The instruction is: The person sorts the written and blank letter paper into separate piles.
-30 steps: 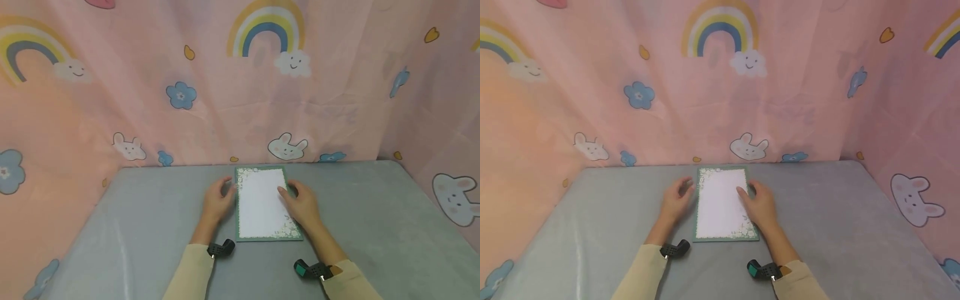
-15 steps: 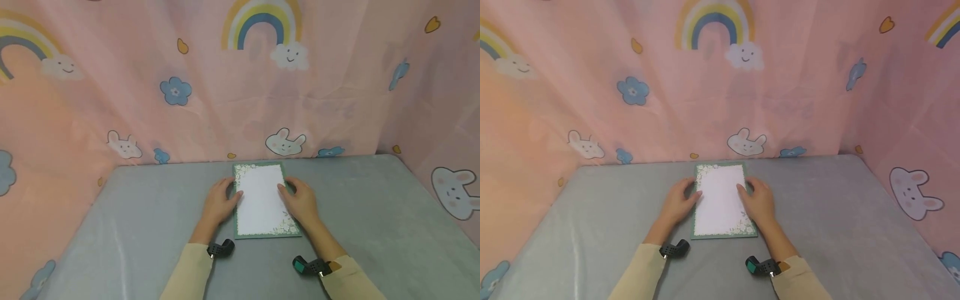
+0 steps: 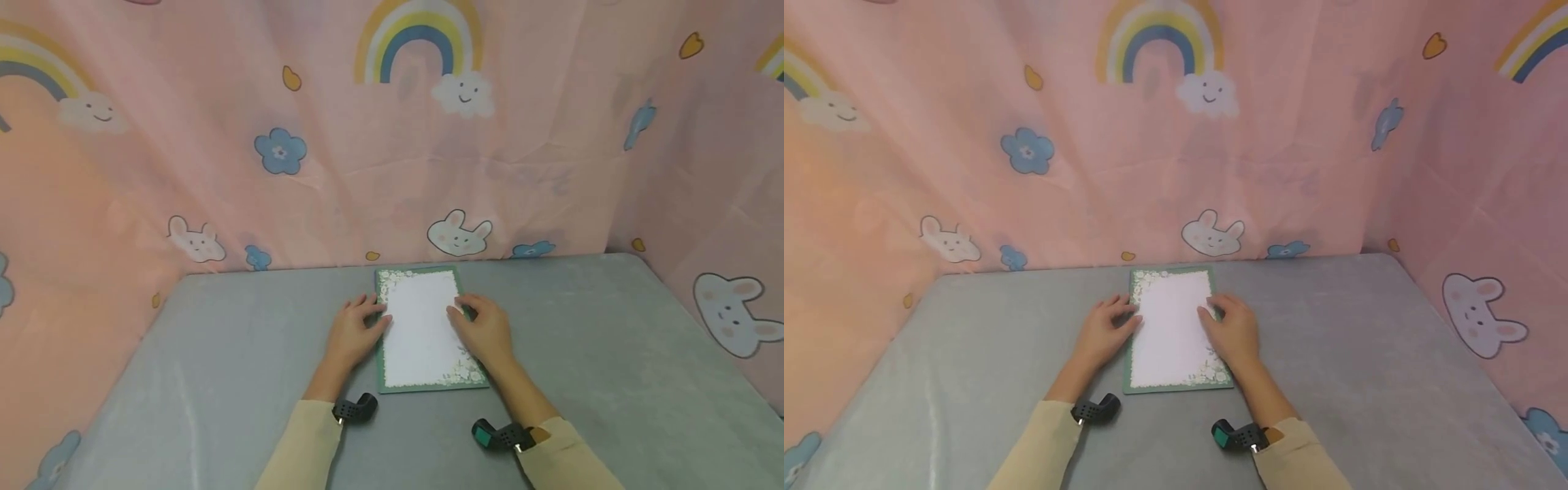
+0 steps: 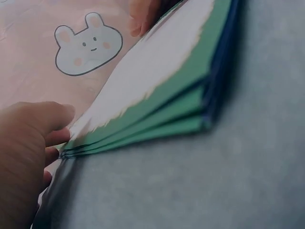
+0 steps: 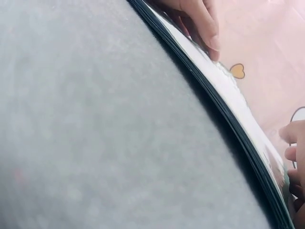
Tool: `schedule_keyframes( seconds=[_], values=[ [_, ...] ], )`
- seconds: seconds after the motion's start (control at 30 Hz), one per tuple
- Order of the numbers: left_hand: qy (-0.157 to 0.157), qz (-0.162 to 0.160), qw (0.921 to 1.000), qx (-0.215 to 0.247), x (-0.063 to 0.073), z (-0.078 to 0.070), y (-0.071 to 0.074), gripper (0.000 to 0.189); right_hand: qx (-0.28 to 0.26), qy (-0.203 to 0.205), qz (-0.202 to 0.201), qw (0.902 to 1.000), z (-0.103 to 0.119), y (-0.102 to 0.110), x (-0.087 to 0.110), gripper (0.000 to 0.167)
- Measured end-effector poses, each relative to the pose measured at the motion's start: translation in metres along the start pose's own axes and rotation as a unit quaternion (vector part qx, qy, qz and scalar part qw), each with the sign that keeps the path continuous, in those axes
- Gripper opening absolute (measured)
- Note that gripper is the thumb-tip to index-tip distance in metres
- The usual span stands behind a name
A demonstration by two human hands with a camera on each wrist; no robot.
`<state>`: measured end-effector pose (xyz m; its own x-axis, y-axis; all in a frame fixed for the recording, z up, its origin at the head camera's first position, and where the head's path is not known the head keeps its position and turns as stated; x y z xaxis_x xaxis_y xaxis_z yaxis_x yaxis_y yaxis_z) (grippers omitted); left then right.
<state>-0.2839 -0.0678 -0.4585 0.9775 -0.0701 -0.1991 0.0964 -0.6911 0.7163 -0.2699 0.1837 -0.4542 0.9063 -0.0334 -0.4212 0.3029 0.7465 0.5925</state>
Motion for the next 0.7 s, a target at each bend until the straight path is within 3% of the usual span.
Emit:
schedule_keyframes(
  seconds=[0.2, 0.43, 0.7],
  values=[
    [-0.006, -0.02, 0.999, 0.038, -0.0017, -0.0014, 0.0025, 0.025, -0.005, -0.009, -0.001, 0.9999, 0.0011, 0.0025, 0.0001, 0.035],
    [0.044, -0.014, 0.9946, 0.093, -0.0011, 0.0008, 0.0029, 0.024, -0.005, -0.008, 0.001, 1.0, -0.0002, 0.0013, 0.001, 0.038],
    [0.061, -0.031, 0.9875, 0.142, -0.0007, 0.0037, 0.0051, 0.011, -0.005, 0.002, -0.006, 1.0, 0.0027, 0.0014, 0.0013, 0.038]
  ],
)
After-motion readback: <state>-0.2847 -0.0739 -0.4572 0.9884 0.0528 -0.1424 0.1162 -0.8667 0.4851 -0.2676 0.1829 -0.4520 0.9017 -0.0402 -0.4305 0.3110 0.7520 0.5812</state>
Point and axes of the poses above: each hand's wrist, its own x-axis away from the middle knuckle, its own y-axis out of the back of the hand, z = x × y, the point moved 5 cm from there along -x, towards the middle knuckle, and after that the axes turned 9 degrees about y, right-handed, at the moved point
